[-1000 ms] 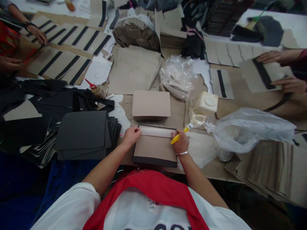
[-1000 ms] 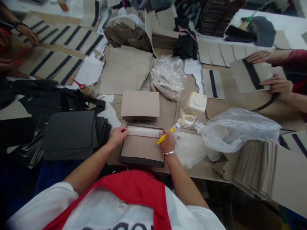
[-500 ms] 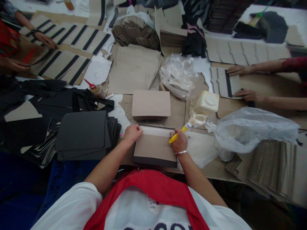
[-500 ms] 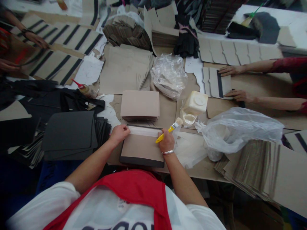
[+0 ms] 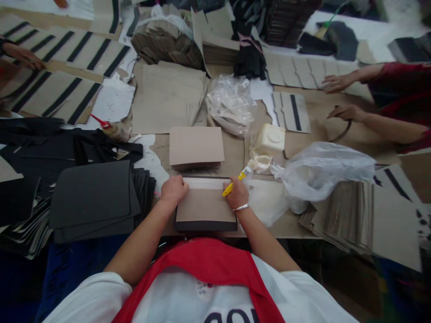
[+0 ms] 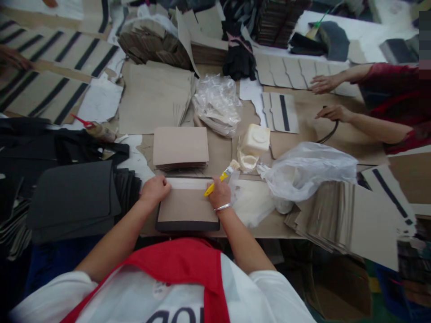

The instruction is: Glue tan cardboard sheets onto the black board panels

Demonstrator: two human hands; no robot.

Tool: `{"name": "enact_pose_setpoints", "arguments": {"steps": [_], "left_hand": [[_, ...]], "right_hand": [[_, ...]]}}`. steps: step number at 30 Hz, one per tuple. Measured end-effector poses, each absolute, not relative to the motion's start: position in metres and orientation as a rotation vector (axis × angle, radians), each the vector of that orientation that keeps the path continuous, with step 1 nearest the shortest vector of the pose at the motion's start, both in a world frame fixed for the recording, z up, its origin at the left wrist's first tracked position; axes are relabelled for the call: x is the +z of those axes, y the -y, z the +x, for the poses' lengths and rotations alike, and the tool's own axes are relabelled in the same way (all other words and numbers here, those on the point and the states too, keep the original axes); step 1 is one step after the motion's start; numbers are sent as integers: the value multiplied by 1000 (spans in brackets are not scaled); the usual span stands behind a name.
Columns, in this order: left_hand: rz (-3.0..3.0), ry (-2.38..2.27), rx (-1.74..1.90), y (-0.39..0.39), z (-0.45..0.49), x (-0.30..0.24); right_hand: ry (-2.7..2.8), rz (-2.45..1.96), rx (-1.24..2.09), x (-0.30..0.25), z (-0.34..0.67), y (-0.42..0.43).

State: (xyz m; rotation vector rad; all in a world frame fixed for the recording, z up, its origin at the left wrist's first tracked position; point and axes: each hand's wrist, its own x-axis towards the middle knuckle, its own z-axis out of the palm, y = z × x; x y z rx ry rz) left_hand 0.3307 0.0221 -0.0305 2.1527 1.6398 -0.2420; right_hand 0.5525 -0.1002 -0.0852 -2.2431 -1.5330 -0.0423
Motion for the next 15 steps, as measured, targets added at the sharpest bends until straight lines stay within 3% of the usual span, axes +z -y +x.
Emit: {"name": "enact_pose_setpoints", "arguments": {"steps": [5, 9, 12, 15], "left_hand": [[2358, -1660, 1, -11, 320, -24], [2609, -1213, 281, 21, 343, -42], [2700, -852, 102, 42, 363, -59], [2688, -892, -81, 44, 353, -67]], "right_hand": [[1377, -2233, -93, -65, 572, 117], [1599, -1965, 72, -64, 553, 124], [1883, -1815, 260, -74, 532, 124], [2025, -1845, 281, -81, 530, 133]]}}
